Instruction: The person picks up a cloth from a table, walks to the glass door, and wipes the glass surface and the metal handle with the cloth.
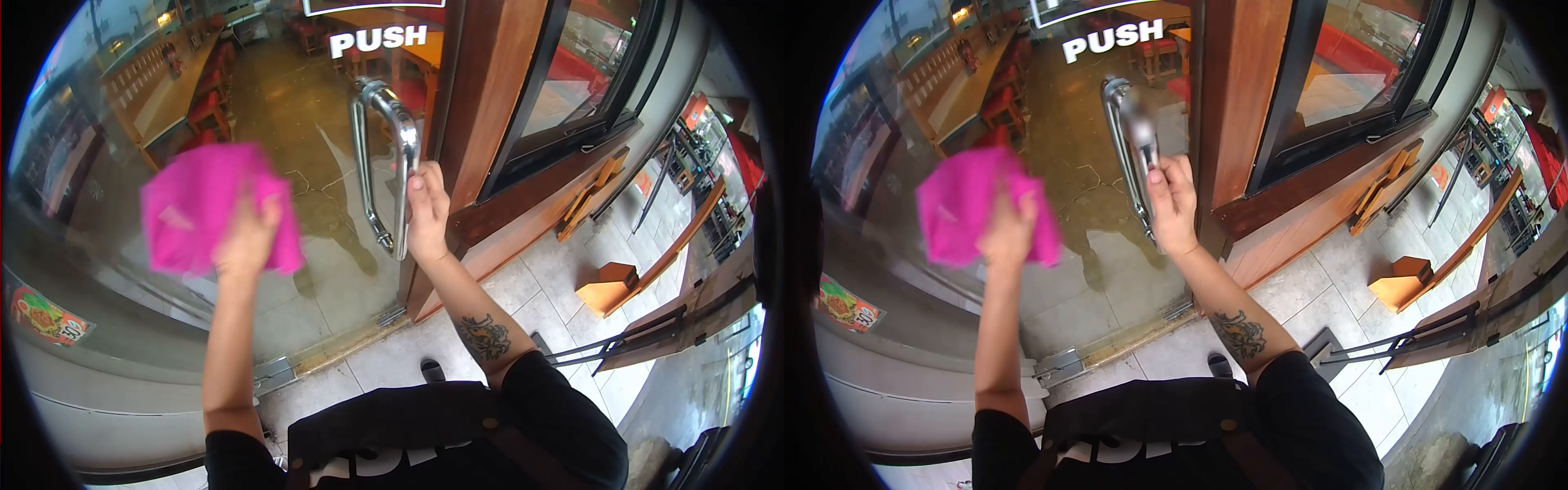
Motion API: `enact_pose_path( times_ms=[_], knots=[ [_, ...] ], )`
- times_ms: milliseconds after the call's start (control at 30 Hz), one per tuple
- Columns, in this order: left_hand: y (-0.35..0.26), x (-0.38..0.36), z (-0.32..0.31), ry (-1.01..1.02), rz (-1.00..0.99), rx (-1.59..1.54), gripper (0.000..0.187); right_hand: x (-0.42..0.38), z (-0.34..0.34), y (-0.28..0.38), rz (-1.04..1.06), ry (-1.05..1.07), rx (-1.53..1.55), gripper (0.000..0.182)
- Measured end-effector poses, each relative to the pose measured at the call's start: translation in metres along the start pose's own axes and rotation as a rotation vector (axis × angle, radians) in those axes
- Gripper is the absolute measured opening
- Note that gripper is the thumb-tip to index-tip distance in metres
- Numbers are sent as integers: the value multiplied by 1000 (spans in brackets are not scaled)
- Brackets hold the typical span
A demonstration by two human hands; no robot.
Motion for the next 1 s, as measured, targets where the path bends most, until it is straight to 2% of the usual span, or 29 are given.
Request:
enact_pose_path(
  times_ms=[67, 100, 133, 200, 333, 367, 433, 500, 533, 600, 633, 667, 733, 800, 833, 867, 933, 1000],
  knots=[
    [-81, 21, -11, 523, -221, 140, 37, -8, 3, 6, 12, 31, -122, 33],
    [-118, 30, 14, 322, -322, -26, 31, -11, 5, 13, 61, 49, -159, 35],
    [-150, 32, 24, 82, -428, 39, 33, -13, 9, 19, 111, 71, -196, 37],
    [-163, 35, 38, -202, -342, -186, 38, -14, 18, 30, 104, 156, -221, 38],
    [-190, 13, -5, -177, -421, -184, 40, -16, 33, 47, 162, 315, -108, 34],
    [-218, 1, -39, -86, -559, -132, 37, -15, 32, 53, 194, 367, -64, 33],
    [-243, 0, -37, -176, -710, 71, 31, -11, 38, 63, 235, 378, -17, 31],
    [-252, 24, 0, 75, -804, 149, 21, -6, 44, 72, 284, 339, 48, 28],
    [-252, 19, -12, 102, -778, 165, 21, -4, 47, 75, 299, 323, 79, 27],
    [-210, 26, -4, -37, -457, -518, 17, -2, 44, 72, 301, 335, 69, 27],
    [-189, 9, 19, -316, -423, -492, 19, -1, 40, 66, 298, 328, -10, 30],
    [-184, -5, 3, -336, -425, -187, 26, -1, 33, 59, 299, 318, -87, 32],
    [-128, -31, -26, -290, -164, -249, 36, 1, 15, 37, 189, 335, -124, 49],
    [-54, -39, -24, -152, 23, -142, 63, -5, -4, 6, 105, 398, -77, 57],
    [-11, -44, -1, -241, 129, -215, 65, -10, -14, -13, 12, 442, 31, 55],
    [33, -52, 16, -333, 232, -286, 68, -15, -21, -30, -161, 460, 63, 39],
    [139, -79, -5, -406, 537, -228, 69, -17, -30, -41, -232, 365, 190, 25],
    [230, -93, 17, -484, 766, -503, 64, -22, -25, -56, -183, 199, 301, 20]
  ],
)
Point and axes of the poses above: each hand's wrist, its own x-axis towards the middle knuckle, its own z-axis out of the back of the hand, y = z × x, the point moved 10 cm from there along x, towards the middle knuckle, and after that the axes turned 7 degrees about y, right-handed, at the moved point
